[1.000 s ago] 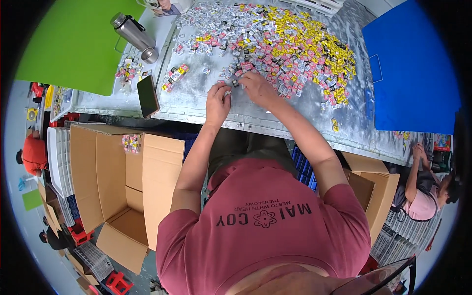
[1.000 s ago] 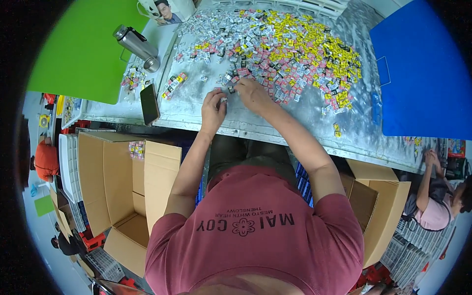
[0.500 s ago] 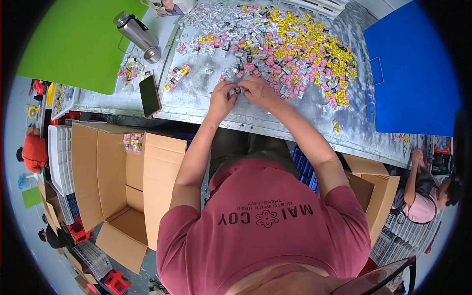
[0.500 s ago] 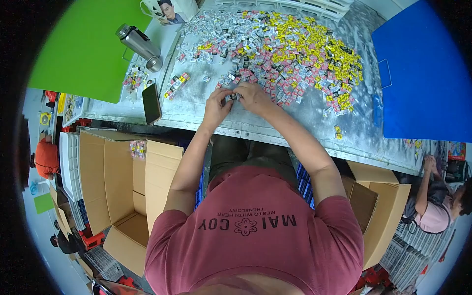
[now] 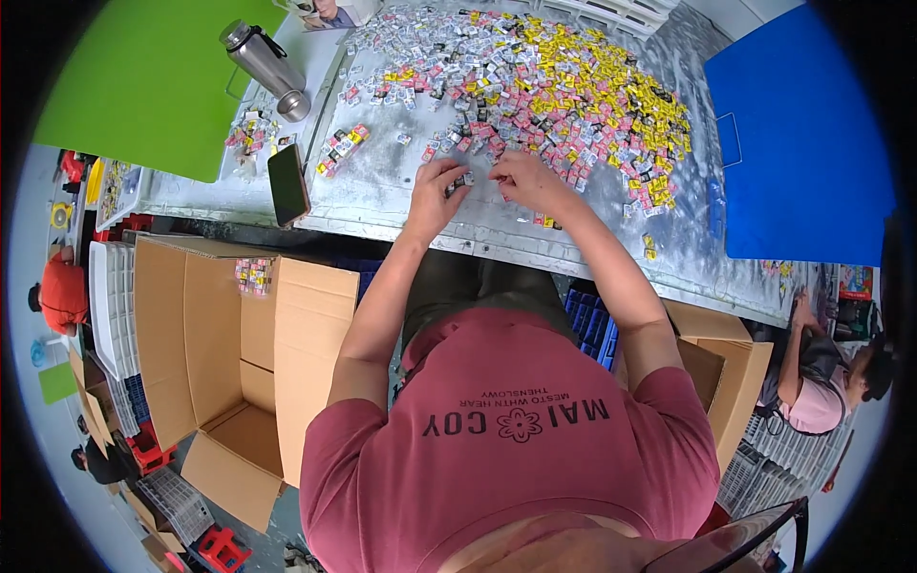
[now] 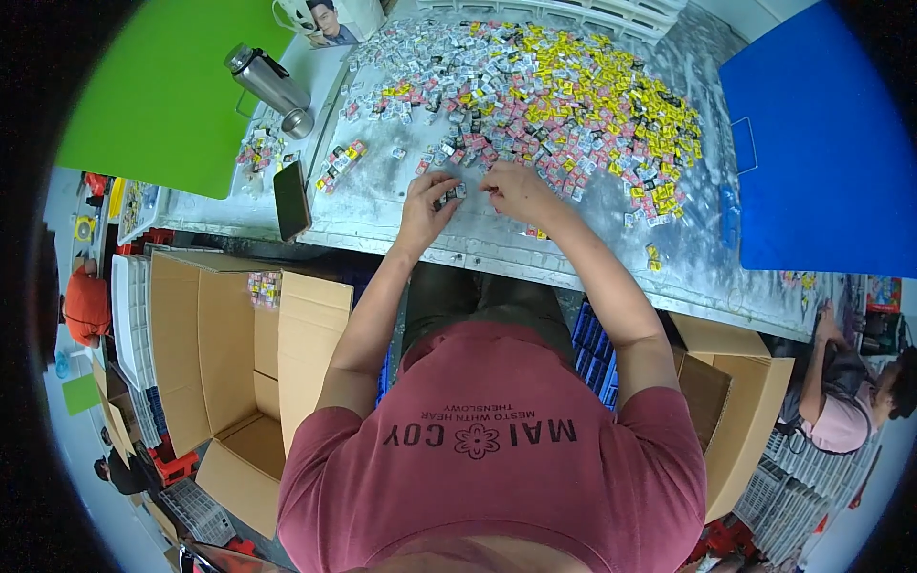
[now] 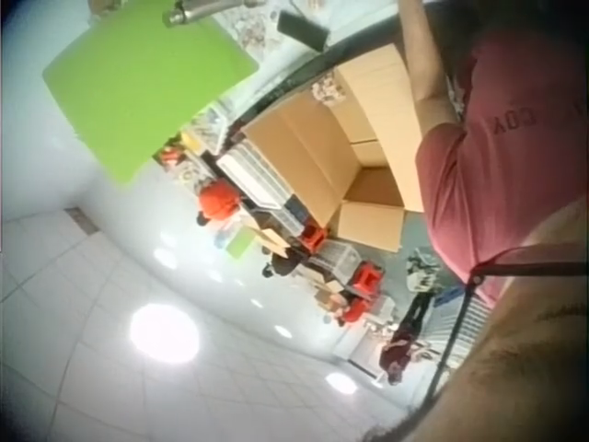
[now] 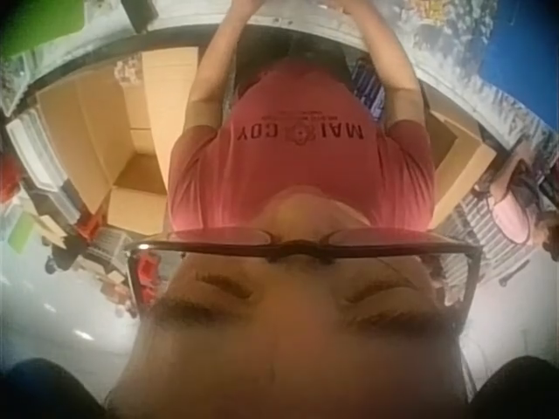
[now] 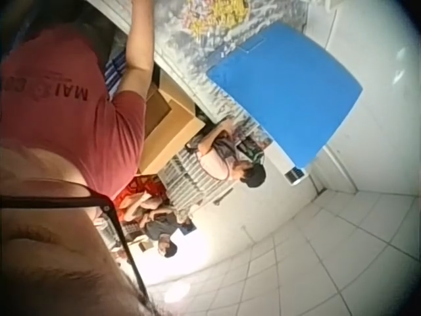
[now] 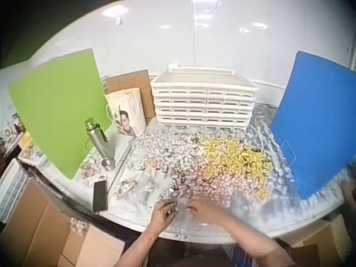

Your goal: Sorting and grouping small toy components on a metal workbench in a factory setting.

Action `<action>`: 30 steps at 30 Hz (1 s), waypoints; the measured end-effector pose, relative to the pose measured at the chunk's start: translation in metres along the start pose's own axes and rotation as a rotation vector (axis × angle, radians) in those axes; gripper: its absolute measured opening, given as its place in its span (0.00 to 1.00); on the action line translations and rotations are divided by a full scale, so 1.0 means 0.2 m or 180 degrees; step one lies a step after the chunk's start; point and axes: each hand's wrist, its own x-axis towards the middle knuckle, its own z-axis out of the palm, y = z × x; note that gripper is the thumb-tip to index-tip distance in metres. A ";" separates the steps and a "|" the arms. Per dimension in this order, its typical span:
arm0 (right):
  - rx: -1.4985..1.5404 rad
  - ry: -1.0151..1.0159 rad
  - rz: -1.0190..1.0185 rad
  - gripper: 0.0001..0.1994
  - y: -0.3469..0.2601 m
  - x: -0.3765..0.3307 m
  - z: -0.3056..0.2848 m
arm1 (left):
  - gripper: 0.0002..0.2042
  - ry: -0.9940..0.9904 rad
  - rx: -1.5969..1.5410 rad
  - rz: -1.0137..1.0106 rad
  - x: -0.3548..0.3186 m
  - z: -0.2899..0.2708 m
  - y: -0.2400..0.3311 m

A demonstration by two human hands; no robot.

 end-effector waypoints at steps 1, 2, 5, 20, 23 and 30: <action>0.0005 0.0074 -0.0021 0.11 0.01 0.00 0.01 | 0.20 0.0037 -0.0015 -0.0006 0.00 0.00 0.00; 0.0008 0.0072 -0.0020 0.11 0.01 0.00 0.02 | 0.19 0.0074 -0.0027 -0.0014 0.00 0.01 0.01; -0.0226 0.0317 -0.0025 0.09 0.00 0.01 0.03 | 0.17 0.0036 -0.0081 -0.0096 -0.01 0.00 0.01; 0.0215 0.0602 0.0030 0.14 -0.07 0.03 0.07 | 0.17 0.0115 -0.0101 -0.0288 -0.07 -0.03 0.06; -0.0246 0.0278 0.0159 0.13 -0.05 -0.01 -0.05 | 0.18 0.0073 -0.0140 -0.0337 -0.08 -0.04 0.06; -0.0370 -0.0334 0.0278 0.08 -0.06 -0.05 -0.10 | 0.19 0.0110 -0.0162 -0.0331 -0.09 -0.05 0.06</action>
